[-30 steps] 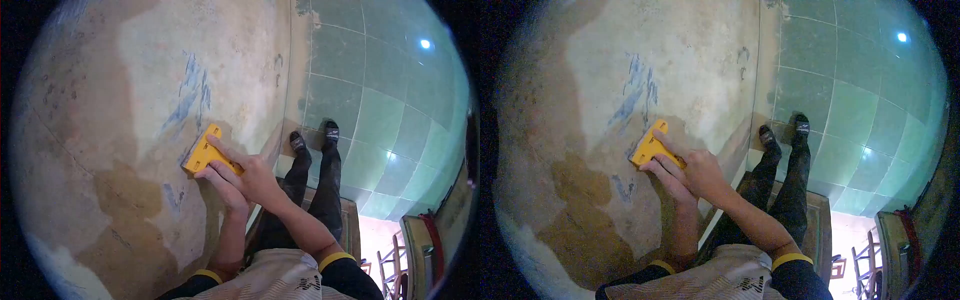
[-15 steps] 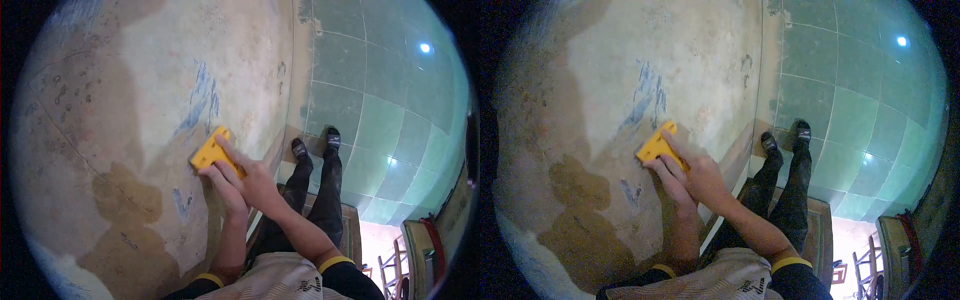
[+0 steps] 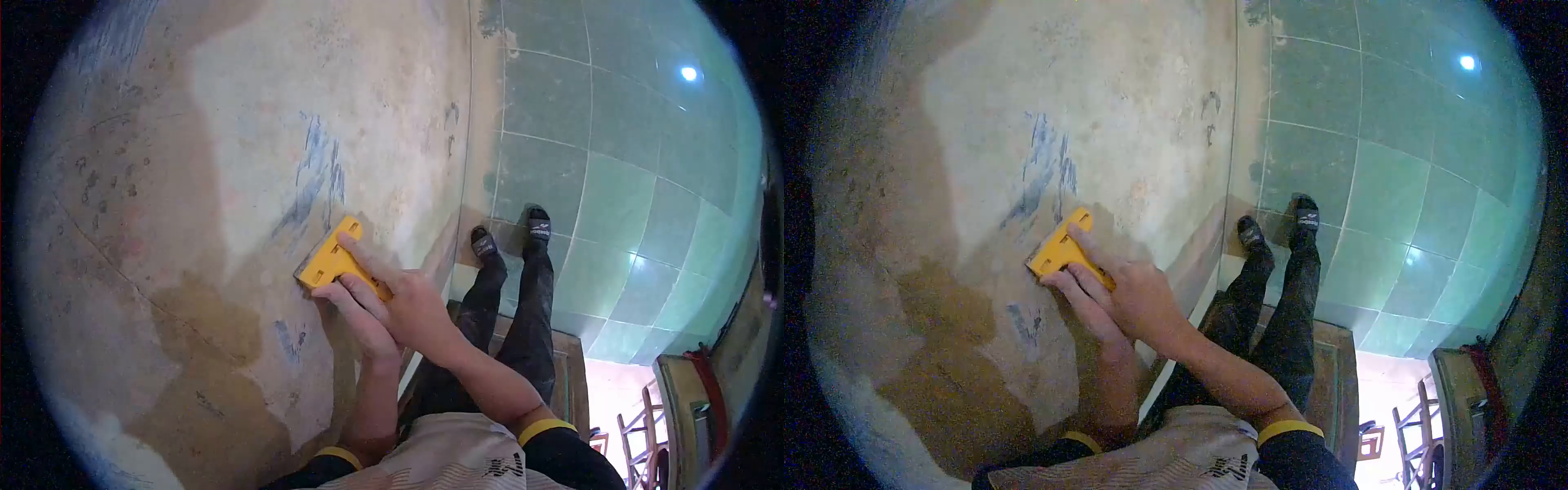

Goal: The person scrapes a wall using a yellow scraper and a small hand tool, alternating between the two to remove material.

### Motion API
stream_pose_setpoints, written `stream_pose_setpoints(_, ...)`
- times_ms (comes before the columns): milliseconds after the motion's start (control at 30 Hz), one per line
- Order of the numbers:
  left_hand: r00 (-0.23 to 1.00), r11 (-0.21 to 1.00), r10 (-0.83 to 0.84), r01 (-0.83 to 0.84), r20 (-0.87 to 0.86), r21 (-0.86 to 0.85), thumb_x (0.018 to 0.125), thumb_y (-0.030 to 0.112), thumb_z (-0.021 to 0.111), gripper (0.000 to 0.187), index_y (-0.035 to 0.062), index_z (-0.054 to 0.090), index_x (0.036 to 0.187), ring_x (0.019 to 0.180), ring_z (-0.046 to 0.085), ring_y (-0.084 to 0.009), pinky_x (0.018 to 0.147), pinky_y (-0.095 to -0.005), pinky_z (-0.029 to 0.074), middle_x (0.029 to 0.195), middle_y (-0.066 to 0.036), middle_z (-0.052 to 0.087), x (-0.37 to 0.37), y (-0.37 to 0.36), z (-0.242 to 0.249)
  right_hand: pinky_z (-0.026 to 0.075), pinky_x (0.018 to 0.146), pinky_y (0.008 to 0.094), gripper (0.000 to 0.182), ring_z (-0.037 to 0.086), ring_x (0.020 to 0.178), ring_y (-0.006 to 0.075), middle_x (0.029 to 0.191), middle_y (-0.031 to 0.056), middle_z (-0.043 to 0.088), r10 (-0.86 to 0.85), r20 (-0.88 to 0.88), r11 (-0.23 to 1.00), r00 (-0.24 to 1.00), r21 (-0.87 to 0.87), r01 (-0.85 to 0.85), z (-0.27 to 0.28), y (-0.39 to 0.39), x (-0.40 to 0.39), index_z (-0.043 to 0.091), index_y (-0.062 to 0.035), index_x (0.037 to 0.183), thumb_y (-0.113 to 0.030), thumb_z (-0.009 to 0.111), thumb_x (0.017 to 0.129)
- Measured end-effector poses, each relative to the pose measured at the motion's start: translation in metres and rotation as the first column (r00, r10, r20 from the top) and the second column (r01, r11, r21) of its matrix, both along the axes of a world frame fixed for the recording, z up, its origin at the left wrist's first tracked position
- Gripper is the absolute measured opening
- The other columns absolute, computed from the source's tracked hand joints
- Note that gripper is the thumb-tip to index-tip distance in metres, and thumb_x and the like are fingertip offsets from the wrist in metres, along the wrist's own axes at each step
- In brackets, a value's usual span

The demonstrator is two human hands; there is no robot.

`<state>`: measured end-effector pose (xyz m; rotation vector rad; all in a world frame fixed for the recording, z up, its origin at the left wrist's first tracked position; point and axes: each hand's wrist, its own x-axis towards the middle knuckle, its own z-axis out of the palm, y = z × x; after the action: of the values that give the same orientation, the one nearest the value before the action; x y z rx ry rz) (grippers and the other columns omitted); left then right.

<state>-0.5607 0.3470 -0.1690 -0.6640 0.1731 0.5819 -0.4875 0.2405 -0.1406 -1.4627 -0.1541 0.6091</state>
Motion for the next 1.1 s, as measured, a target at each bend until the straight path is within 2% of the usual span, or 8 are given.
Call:
stream_pose_setpoints(100,0.899,0.784,0.418,-0.285,0.130,-0.551,0.109,0.024,0.037,0.040,-0.0007,0.043,0.140,0.115,0.052,-0.0226,0.100,-0.0331,0.041,0.130,-0.009,0.053,0.031,-0.033,0.028,0.056,0.081,0.0399,0.052,0.070,0.095,0.0401,0.110,0.0251,0.069,0.074,-0.144,0.997,0.987,-0.016,-0.077,-0.006,-0.001,0.009,0.051,-0.0257,0.145,-0.031,0.064,0.095)
stream_pose_setpoints(233,0.924,0.707,-0.121,0.336,-0.361,0.623,0.109,0.021,0.035,0.035,0.0062,0.044,0.140,0.109,0.051,-0.0252,0.095,-0.0335,0.045,0.129,-0.013,0.053,0.027,-0.025,0.024,0.056,0.081,0.0397,0.051,0.070,0.094,0.0400,0.109,0.0243,0.069,0.036,-0.028,0.999,0.999,-0.035,-0.037,-0.002,-0.002,0.005,0.052,-0.0253,0.144,-0.033,0.064,0.095)
stream_pose_setpoints(400,-0.020,0.114,0.692,0.990,-0.721,0.083,0.108,0.021,0.033,0.038,0.0050,0.044,0.140,0.118,0.050,-0.0259,0.098,-0.0456,0.044,0.132,-0.014,0.053,0.057,-0.048,0.057,0.056,0.083,0.0390,0.050,0.070,0.096,0.0392,0.110,0.0255,0.068,0.117,-0.127,0.989,0.985,-0.079,-0.127,0.003,-0.007,0.018,0.054,-0.0241,0.143,-0.037,0.063,0.095)
stream_pose_setpoints(767,-0.021,-0.071,0.831,0.987,-0.555,-0.144,0.108,0.016,0.028,0.039,0.0008,0.041,0.141,0.122,0.048,-0.0271,0.104,-0.0457,0.040,0.134,-0.014,0.050,0.033,-0.029,0.026,0.055,0.075,0.0388,0.053,0.071,0.087,0.0389,0.094,0.0268,0.070,0.031,-0.056,0.998,0.998,-0.045,-0.034,0.001,-0.007,0.007,0.051,-0.0250,0.145,-0.039,0.063,0.095)
stream_pose_setpoints(833,0.749,0.320,-0.098,0.647,-0.655,0.692,0.108,0.016,0.028,0.040,-0.0015,0.039,0.142,0.116,0.052,-0.0280,0.103,-0.0412,0.042,0.129,-0.015,0.053,0.014,-0.016,0.016,0.055,0.074,0.0396,0.053,0.071,0.085,0.0400,0.093,0.0267,0.070,0.139,-0.019,0.989,0.990,-0.047,-0.140,0.012,-0.011,0.005,0.051,-0.0262,0.145,-0.039,0.063,0.095)
stream_pose_setpoints(900,0.935,0.727,-0.344,0.323,-0.085,0.606,0.108,0.016,0.028,0.041,-0.0026,0.039,0.143,0.112,0.054,-0.0285,0.103,-0.0390,0.043,0.126,-0.015,0.054,0.025,-0.025,0.026,0.055,0.074,0.0404,0.052,0.070,0.084,0.0413,0.093,0.0263,0.070,0.129,-0.002,0.989,0.992,-0.072,-0.129,0.009,-0.005,0.004,0.051,-0.0277,0.145,-0.039,0.062,0.095)
stream_pose_setpoints(967,-0.158,0.454,0.640,0.867,-0.752,0.205,0.108,0.016,0.028,0.045,-0.0046,0.033,0.148,0.108,0.054,-0.0300,0.104,-0.0410,0.042,0.124,-0.015,0.055,0.075,-0.070,0.068,0.056,0.075,0.0409,0.052,0.070,0.085,0.0411,0.095,0.0251,0.070,0.079,-0.039,0.997,0.996,-0.021,-0.080,0.006,-0.007,0.007,0.051,-0.0278,0.145,-0.039,0.062,0.095)
stream_pose_setpoints(1100,-0.100,0.449,0.630,0.856,-0.770,0.256,0.109,0.021,0.032,0.044,0.0005,0.036,0.147,0.111,0.053,-0.0267,0.102,-0.0370,0.043,0.125,-0.013,0.054,0.074,-0.072,0.069,0.056,0.077,0.0411,0.053,0.070,0.087,0.0408,0.098,0.0236,0.071,0.096,-0.003,0.994,0.995,-0.061,-0.096,0.012,-0.008,0.002,0.051,-0.0273,0.145,-0.038,0.062,0.095)
